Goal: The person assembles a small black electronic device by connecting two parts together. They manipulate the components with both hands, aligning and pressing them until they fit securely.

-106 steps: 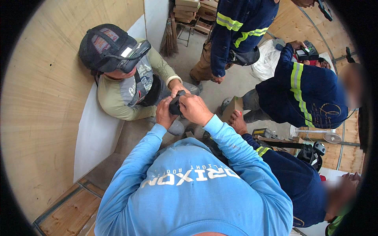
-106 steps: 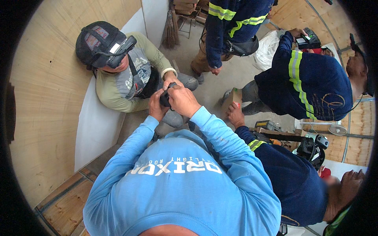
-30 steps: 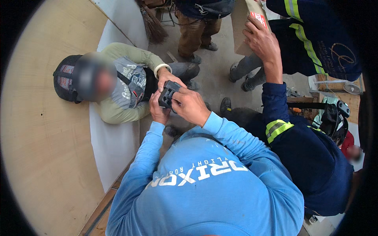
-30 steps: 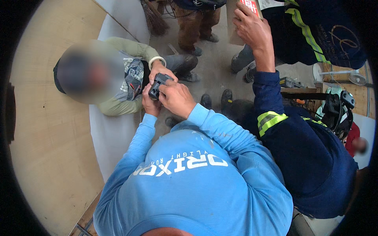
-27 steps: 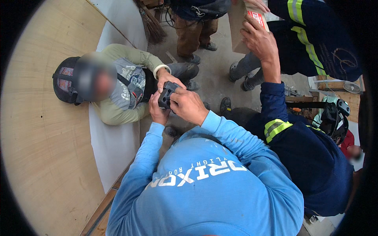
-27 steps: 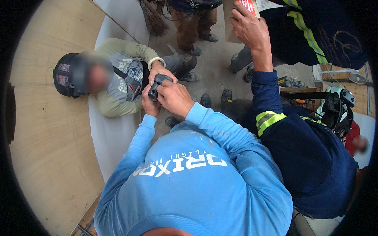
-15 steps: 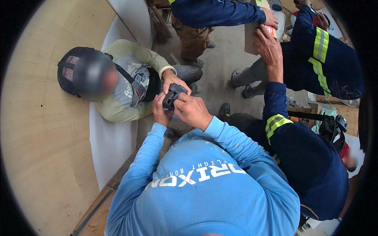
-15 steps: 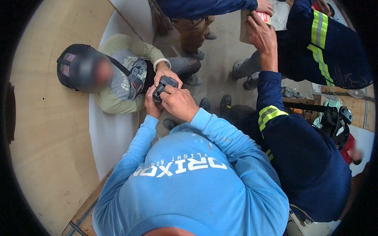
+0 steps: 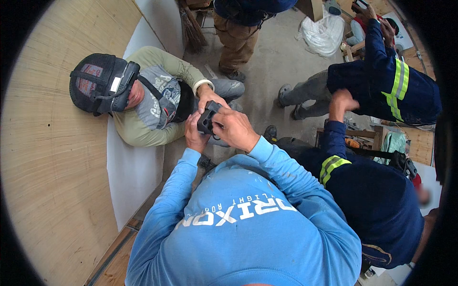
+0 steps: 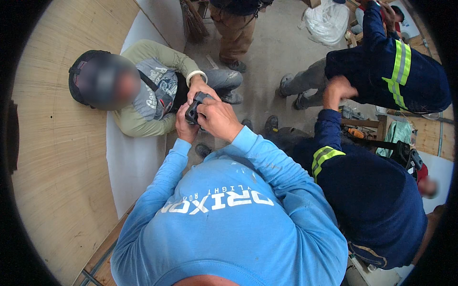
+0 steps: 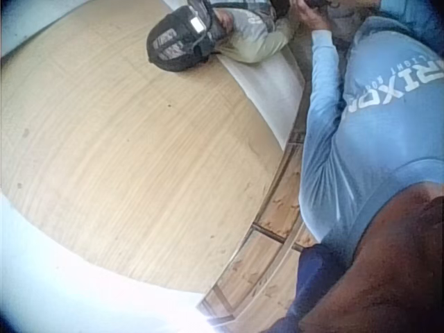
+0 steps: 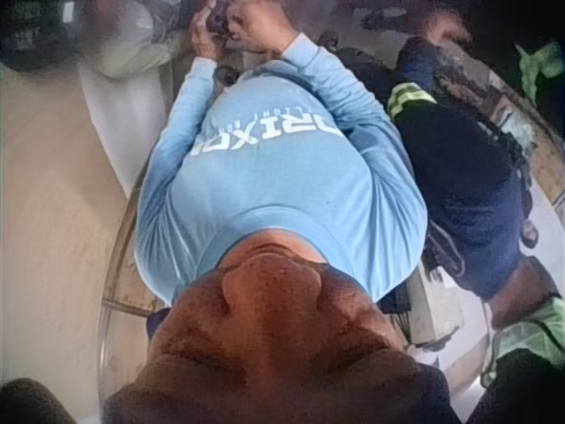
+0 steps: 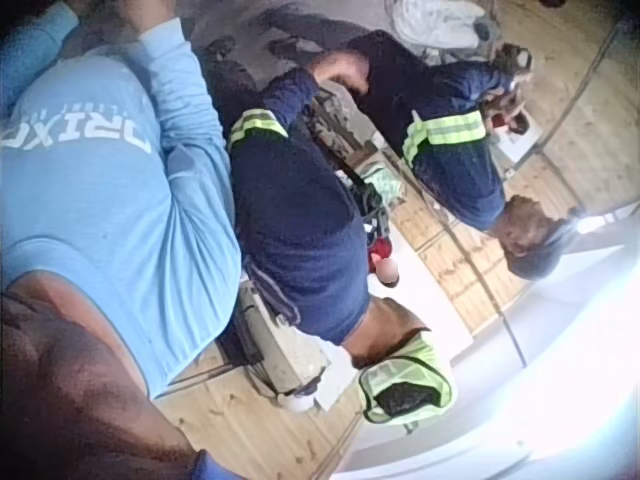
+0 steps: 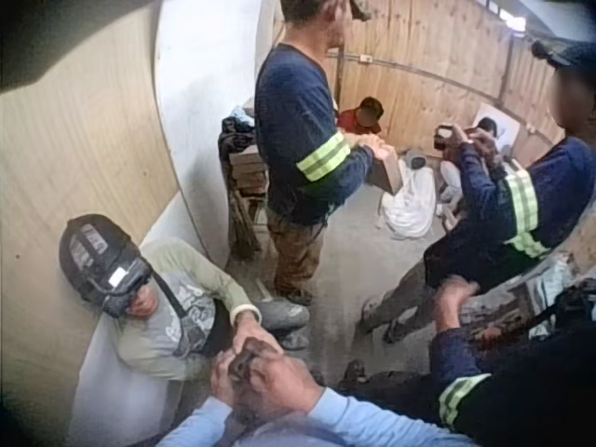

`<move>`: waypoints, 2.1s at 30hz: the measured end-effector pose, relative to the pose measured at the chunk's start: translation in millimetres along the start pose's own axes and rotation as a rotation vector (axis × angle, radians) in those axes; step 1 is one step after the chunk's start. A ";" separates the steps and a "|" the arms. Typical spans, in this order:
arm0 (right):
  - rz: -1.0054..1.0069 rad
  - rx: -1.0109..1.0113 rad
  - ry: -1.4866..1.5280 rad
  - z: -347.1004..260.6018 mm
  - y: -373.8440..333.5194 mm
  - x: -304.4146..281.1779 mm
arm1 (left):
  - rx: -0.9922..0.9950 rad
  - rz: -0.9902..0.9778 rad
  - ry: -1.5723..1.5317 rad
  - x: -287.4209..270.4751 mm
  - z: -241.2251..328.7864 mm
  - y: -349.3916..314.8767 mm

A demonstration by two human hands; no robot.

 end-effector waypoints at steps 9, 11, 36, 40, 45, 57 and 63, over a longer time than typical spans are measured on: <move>-0.058 -0.026 -0.071 -8.4 0.4 2.1 | -0.011 0.022 0.004 -1.4 3.2 -1.0; -0.058 -0.032 -0.081 -9.0 0.6 1.9 | -0.003 0.005 0.018 -2.0 3.2 -0.8; 0.030 -0.064 -0.017 -3.3 -4.4 8.7 | -0.023 -0.012 -0.018 -5.9 4.8 -0.8; 0.090 -0.104 0.004 -2.9 -7.1 8.8 | -0.059 -0.045 -0.009 -5.7 6.4 -0.9; 0.018 -0.007 -0.052 -7.3 -4.8 6.4 | -0.029 -0.062 0.036 -9.3 4.8 2.0; -0.021 -0.079 -0.234 -13.0 7.2 10.2 | 0.000 -0.132 0.040 -11.7 9.0 7.3; -0.125 -0.043 -0.336 -9.3 13.1 15.1 | 0.035 -0.151 0.042 -9.6 6.1 3.3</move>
Point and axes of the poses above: each hand's wrist, its own y-axis towards the middle knuckle, its own x-axis out of the palm, z = x × y, the point moved 5 cm from there along y, towards the middle knuckle, and after that the axes turned 11 degrees about y, right-handed, at the moved point
